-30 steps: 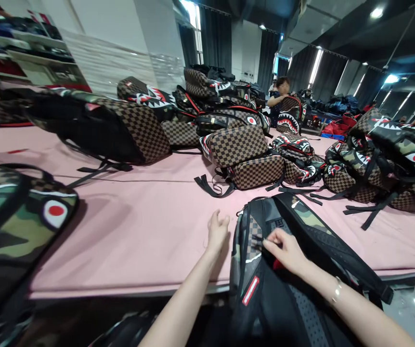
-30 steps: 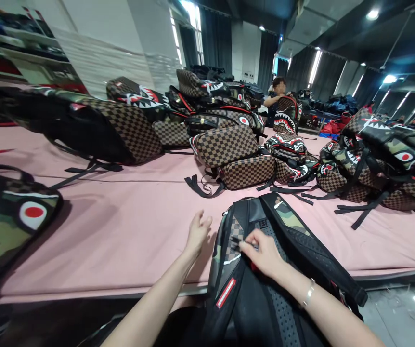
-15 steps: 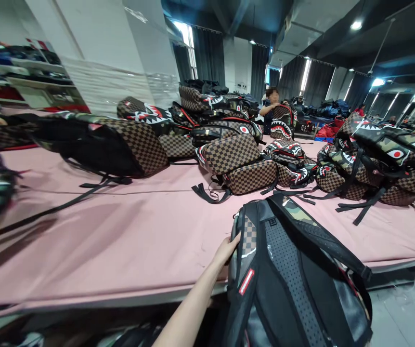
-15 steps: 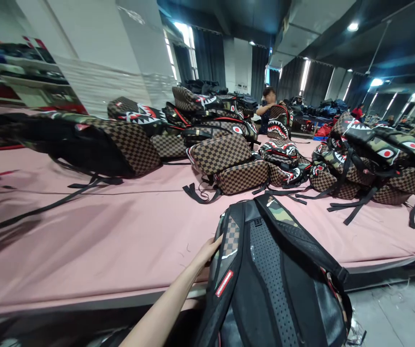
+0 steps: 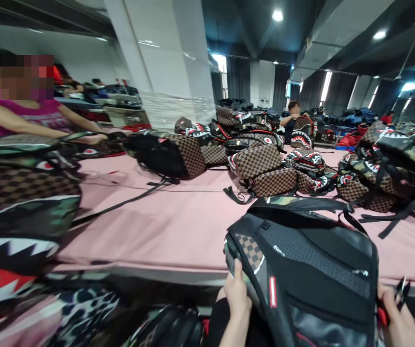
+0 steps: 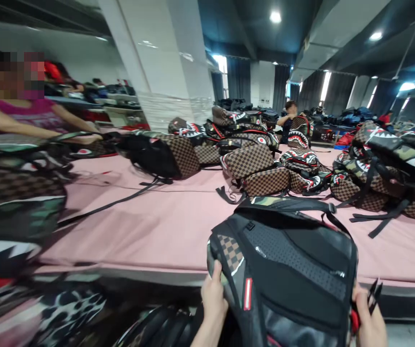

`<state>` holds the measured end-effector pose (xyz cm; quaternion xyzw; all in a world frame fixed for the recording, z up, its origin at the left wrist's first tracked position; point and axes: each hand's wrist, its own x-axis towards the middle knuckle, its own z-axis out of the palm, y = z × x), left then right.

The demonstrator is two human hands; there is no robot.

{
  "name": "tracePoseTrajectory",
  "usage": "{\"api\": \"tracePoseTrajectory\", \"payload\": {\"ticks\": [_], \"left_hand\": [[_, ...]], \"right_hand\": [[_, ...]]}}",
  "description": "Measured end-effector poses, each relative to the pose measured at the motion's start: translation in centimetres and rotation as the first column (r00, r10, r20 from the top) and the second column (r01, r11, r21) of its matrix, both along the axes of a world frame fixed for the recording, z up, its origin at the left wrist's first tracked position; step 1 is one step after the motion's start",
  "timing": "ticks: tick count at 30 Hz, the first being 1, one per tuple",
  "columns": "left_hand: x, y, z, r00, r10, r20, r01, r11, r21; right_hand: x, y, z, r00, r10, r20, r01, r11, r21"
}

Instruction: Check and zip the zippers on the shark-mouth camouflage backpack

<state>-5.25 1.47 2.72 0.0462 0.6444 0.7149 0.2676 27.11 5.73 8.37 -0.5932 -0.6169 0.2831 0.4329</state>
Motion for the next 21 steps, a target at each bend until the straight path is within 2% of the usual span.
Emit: {"api": "tracePoseTrajectory", "payload": {"ticks": [1, 2, 3, 4, 5, 6, 7, 8, 9, 10, 11, 12, 14, 16, 17, 19, 21], "left_hand": [[1.4, -1.2, -0.2, 0.995, 0.072, 0.07, -0.075, 0.996, 0.042], [3.1, -2.4, -0.4, 0.984, 0.114, 0.141, -0.127, 0.987, 0.093], [4.8, -3.4, -0.5, 0.973, 0.103, 0.206, -0.135, 0.979, 0.15], [6.5, -4.3, -0.5, 0.966, 0.036, 0.258, -0.091, 0.975, 0.204], [8.0, -5.0, -0.5, 0.955, -0.079, 0.285, 0.01, 0.972, 0.236], [9.3, -5.6, -0.5, 0.926, -0.232, 0.299, 0.161, 0.956, 0.243], [10.2, -6.0, -0.5, 0.868, -0.397, 0.299, 0.339, 0.913, 0.227], [10.6, -6.5, -0.4, 0.785, -0.547, 0.29, 0.514, 0.837, 0.189], [10.6, -6.9, -0.3, 0.701, -0.658, 0.275, 0.646, 0.749, 0.146], [10.3, -7.4, -0.2, 0.646, -0.72, 0.252, 0.721, 0.684, 0.107], [9.6, -7.9, -0.1, 0.635, -0.742, 0.215, 0.747, 0.661, 0.076], [8.5, -8.4, -0.1, 0.667, -0.727, 0.163, 0.731, 0.681, 0.048], [6.0, -9.4, 0.1, 0.799, -0.599, 0.04, 0.6, 0.8, -0.001], [3.3, -10.3, 0.0, 0.918, -0.385, -0.098, 0.382, 0.923, -0.053], [2.0, -10.6, -0.2, 0.946, -0.278, -0.164, 0.272, 0.96, -0.063], [0.0, -10.7, -0.9, 0.95, -0.141, -0.277, 0.131, 0.99, -0.056], [-1.3, -10.1, -1.7, 0.914, -0.128, -0.385, 0.114, 0.992, -0.058]], "right_hand": [[0.1, 2.2, 1.1, 0.999, -0.034, 0.002, 0.034, 0.999, 0.003], [0.1, 4.4, 2.4, 0.999, -0.003, 0.035, 0.003, 1.0, 0.018], [0.0, 6.7, 3.8, 0.997, 0.015, 0.072, -0.02, 0.997, 0.07], [-0.4, 8.7, 5.2, 0.991, 0.036, 0.128, -0.052, 0.991, 0.123], [-1.0, 10.4, 6.6, 0.978, 0.019, 0.206, -0.055, 0.983, 0.174], [-1.9, 11.6, 7.7, 0.966, -0.022, 0.256, -0.043, 0.968, 0.247], [-2.9, 12.2, 8.7, 0.967, -0.038, 0.252, -0.046, 0.946, 0.321], [-4.1, 12.1, 9.4, 0.977, 0.005, 0.211, -0.081, 0.931, 0.356], [-5.3, 11.5, 9.7, 0.983, 0.072, 0.169, -0.13, 0.924, 0.361], [-6.5, 10.4, 9.7, 0.963, 0.219, 0.16, -0.259, 0.918, 0.3], [-7.8, 8.9, 9.3, 0.917, 0.362, 0.167, -0.391, 0.897, 0.206], [-8.9, 7.3, 8.6, 0.867, 0.454, 0.208, -0.484, 0.866, 0.128], [-11.0, 3.9, 6.5, 0.77, 0.585, 0.256, -0.61, 0.792, 0.025], [-12.7, 1.0, 4.5, 0.699, 0.665, 0.264, -0.677, 0.734, -0.055], [-13.4, -0.2, 3.7, 0.672, 0.687, 0.277, -0.693, 0.715, -0.095], [-14.7, -1.8, 2.8, 0.628, 0.717, 0.303, -0.714, 0.686, -0.144], [-16.0, -2.6, 2.7, 0.587, 0.74, 0.328, -0.746, 0.652, -0.138]]}}
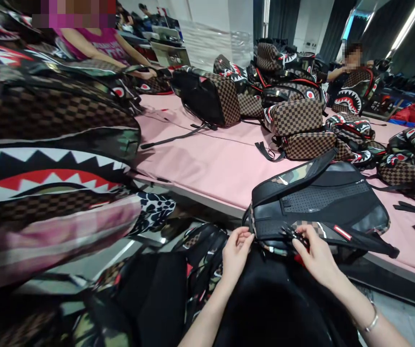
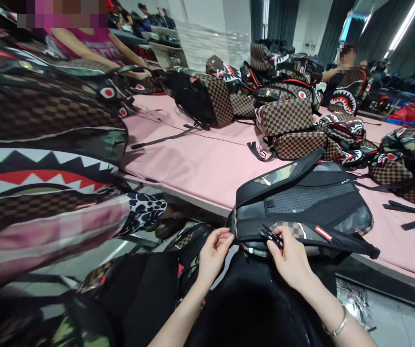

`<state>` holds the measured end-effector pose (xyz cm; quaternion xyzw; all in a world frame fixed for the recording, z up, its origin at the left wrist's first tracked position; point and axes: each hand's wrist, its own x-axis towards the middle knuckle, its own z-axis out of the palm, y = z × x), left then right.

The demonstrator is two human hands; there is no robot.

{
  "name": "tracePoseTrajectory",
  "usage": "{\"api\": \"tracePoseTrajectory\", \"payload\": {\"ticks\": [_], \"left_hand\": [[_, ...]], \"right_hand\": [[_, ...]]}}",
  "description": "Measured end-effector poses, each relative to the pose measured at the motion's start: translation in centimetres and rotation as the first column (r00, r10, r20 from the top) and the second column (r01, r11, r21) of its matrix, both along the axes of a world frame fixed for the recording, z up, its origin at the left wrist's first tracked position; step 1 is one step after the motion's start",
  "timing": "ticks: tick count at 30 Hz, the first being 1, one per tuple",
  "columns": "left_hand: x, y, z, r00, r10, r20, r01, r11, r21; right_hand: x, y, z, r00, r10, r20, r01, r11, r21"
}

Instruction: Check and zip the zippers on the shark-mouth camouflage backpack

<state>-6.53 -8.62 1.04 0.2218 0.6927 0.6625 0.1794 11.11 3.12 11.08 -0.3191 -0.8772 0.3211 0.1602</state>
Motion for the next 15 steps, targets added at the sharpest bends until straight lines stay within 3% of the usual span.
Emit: {"api": "tracePoseTrajectory", "payload": {"ticks": [4, 9, 15], "left_hand": [[-1.3, 1.8, -0.9, 0.988, -0.017, -0.154, 0.013, 0.999, -0.029], [-2.3, 2.7, -0.3, 0.97, -0.045, -0.241, 0.037, 0.999, -0.036], [-2.3, 3.1, -0.6, 0.976, -0.002, -0.22, -0.005, 0.999, -0.032]], "right_hand": [[-2.7, 0.3, 0.4, 0.997, 0.053, 0.048, -0.058, 0.992, 0.109], [-5.5, 1.3, -0.1, 0.985, 0.075, 0.158, -0.105, 0.976, 0.19], [-7.6, 1.2, -0.7, 0.951, 0.128, 0.282, -0.207, 0.941, 0.269]]}}
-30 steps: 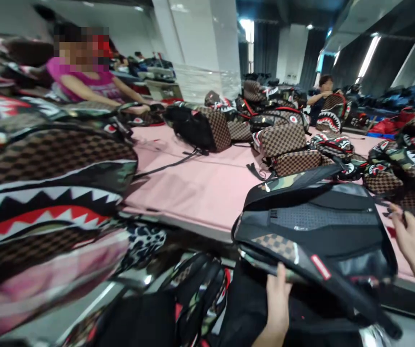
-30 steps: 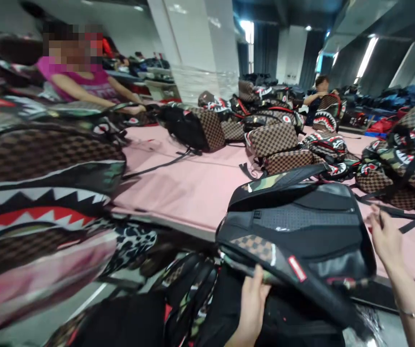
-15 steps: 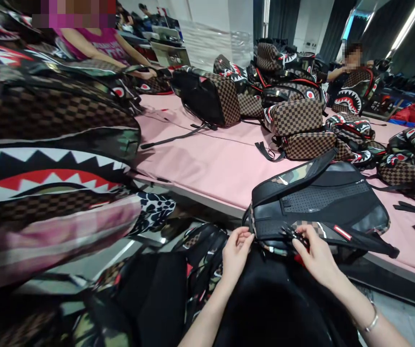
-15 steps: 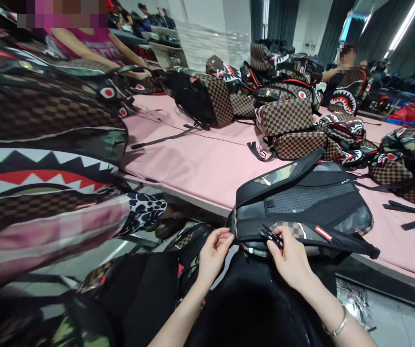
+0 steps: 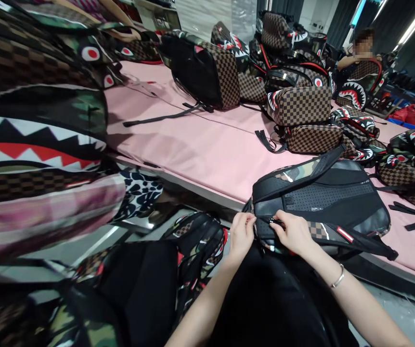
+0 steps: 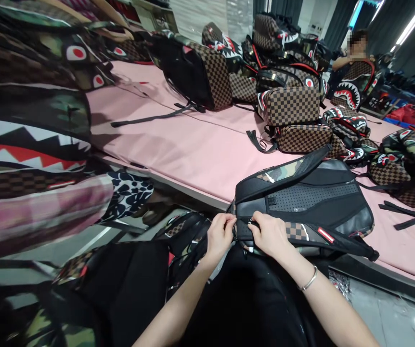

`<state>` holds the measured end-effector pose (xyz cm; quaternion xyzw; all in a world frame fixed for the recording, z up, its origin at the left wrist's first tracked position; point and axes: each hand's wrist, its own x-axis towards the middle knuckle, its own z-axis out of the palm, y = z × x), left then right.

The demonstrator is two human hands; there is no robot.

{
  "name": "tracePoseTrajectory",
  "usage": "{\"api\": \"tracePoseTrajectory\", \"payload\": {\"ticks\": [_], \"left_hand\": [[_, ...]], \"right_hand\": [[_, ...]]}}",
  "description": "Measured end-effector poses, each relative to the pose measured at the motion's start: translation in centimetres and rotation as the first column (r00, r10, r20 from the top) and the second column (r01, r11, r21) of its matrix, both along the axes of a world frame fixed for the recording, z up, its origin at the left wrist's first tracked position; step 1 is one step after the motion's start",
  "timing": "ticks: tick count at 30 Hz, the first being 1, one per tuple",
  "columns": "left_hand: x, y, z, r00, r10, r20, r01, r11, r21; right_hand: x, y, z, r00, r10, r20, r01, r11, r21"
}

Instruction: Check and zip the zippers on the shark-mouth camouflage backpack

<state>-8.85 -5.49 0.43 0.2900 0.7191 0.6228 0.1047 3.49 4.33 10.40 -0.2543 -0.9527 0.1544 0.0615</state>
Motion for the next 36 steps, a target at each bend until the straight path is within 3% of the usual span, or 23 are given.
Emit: {"api": "tracePoseTrajectory", "payload": {"ticks": [5, 12, 16, 22, 29, 36], "left_hand": [[-0.2, 0.2, -1.1, 0.986, 0.033, 0.166, -0.037, 0.999, 0.019], [0.5, -0.7, -1.5, 0.943, -0.04, 0.331, -0.001, 0.992, 0.123], [0.9, -0.7, -1.4, 0.98, -0.045, 0.192, 0.021, 0.991, 0.129], [0.7, -0.1, -0.8, 0.997, 0.018, -0.068, -0.019, 1.0, -0.011], [0.3, 0.4, -1.3, 0.999, 0.032, -0.016, -0.033, 0.997, -0.075], [0.5, 0.4, -0.2, 0.999, 0.011, 0.044, -0.01, 1.0, -0.009]], "right_hand": [[-0.8, -0.3, 0.2, 0.989, 0.049, 0.143, -0.056, 0.997, 0.049], [-1.7, -0.3, 0.8, 0.962, 0.101, 0.255, -0.126, 0.988, 0.086], [-2.0, -0.2, 1.2, 0.954, 0.12, 0.273, -0.153, 0.983, 0.101], [-1.8, 0.3, 1.4, 0.96, 0.113, 0.256, -0.141, 0.986, 0.091], [-2.6, 0.3, 1.1, 0.949, 0.149, 0.279, -0.175, 0.982, 0.07], [-2.7, 0.4, 1.1, 0.948, 0.165, 0.273, -0.186, 0.981, 0.053]]}}
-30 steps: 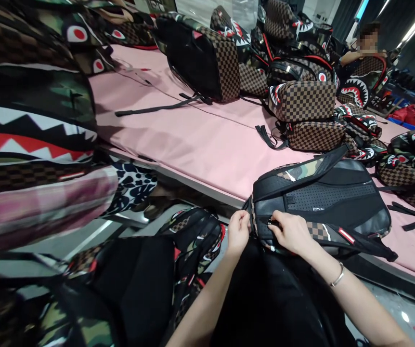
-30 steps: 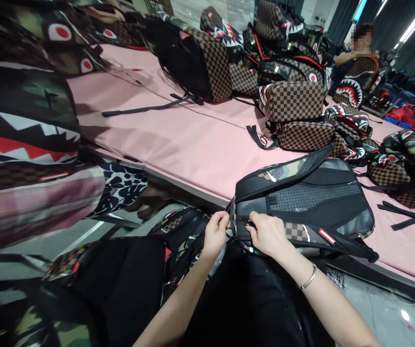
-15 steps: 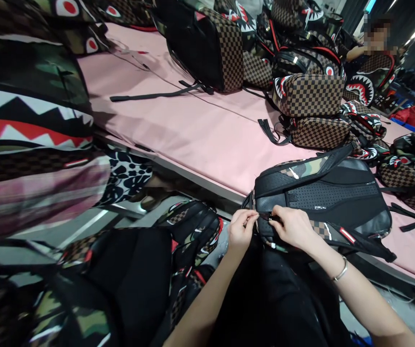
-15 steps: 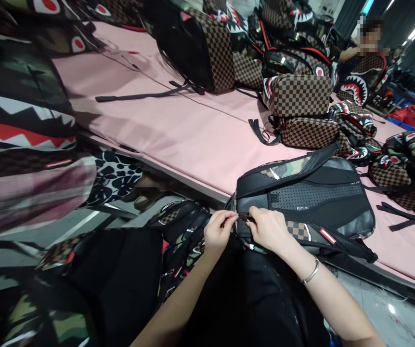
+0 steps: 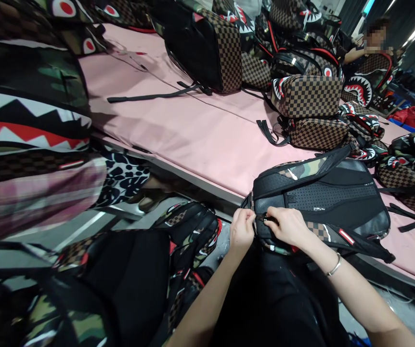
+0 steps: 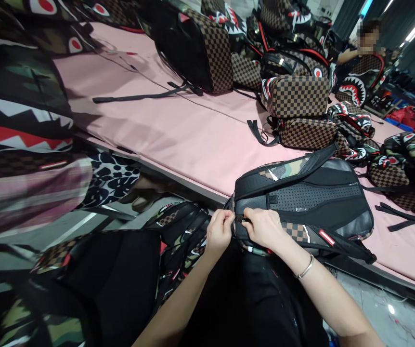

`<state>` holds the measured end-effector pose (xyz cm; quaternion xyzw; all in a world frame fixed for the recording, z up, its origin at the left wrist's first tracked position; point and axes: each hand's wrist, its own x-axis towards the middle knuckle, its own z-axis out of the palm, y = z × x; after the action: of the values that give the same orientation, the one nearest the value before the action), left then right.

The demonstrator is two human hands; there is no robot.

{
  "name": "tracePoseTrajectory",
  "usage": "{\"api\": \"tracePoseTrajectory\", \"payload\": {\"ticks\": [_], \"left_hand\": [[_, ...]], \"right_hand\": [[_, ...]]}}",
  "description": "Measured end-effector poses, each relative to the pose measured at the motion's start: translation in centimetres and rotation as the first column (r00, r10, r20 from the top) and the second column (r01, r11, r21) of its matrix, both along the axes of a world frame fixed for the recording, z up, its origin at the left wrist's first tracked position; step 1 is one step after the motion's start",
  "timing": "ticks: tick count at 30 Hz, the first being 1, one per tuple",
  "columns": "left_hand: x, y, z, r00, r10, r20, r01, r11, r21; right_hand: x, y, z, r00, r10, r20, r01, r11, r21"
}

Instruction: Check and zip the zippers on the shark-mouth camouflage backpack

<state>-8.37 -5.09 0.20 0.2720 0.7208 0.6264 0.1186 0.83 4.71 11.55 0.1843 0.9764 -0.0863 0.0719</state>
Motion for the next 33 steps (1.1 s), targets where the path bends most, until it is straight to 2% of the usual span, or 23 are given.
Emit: {"api": "tracePoseTrajectory", "payload": {"ticks": [3, 6, 10, 13, 16, 21, 25, 29, 33], "left_hand": [[-0.3, 0.1, -0.3, 0.997, 0.008, 0.077, -0.012, 0.999, 0.043], [-0.9, 0.1, -0.5, 0.988, 0.025, 0.15, -0.037, 0.996, 0.083], [-1.8, 0.3, 0.2, 0.989, 0.033, 0.147, -0.046, 0.996, 0.082], [-2.4, 0.9, 0.9, 0.984, 0.022, 0.177, -0.037, 0.996, 0.084], [-2.9, 1.7, 1.0, 0.967, 0.02, 0.254, -0.051, 0.992, 0.115], [-3.2, 2.3, 0.3, 0.886, -0.036, 0.462, -0.057, 0.981, 0.186], [-3.1, 1.8, 0.8, 0.798, -0.077, 0.598, -0.096, 0.963, 0.253], [-2.8, 1.3, 1.5, 0.729, -0.105, 0.676, -0.131, 0.949, 0.288], [-2.7, 1.3, 1.8, 0.695, -0.117, 0.709, -0.152, 0.941, 0.304]], "right_hand": [[0.2, 0.2, -0.4, 1.0, -0.011, -0.022, 0.01, 0.999, -0.031], [0.2, 0.4, -0.7, 0.993, -0.08, -0.087, 0.076, 0.996, -0.047], [-0.4, 0.3, -0.6, 0.98, -0.126, -0.157, 0.128, 0.992, 0.007], [-1.4, 0.1, -0.1, 0.986, -0.106, -0.126, 0.115, 0.991, 0.065], [-2.1, -0.1, 0.2, 0.993, -0.102, -0.063, 0.108, 0.989, 0.102], [-2.4, 0.1, 0.0, 0.996, -0.083, -0.023, 0.085, 0.99, 0.11], [-2.3, 0.3, -0.5, 0.998, -0.052, -0.04, 0.057, 0.992, 0.111], [-2.1, 0.3, -0.8, 0.996, -0.044, -0.076, 0.052, 0.993, 0.108], [-1.9, 0.5, -0.9, 0.994, -0.039, -0.103, 0.048, 0.995, 0.086]]}}
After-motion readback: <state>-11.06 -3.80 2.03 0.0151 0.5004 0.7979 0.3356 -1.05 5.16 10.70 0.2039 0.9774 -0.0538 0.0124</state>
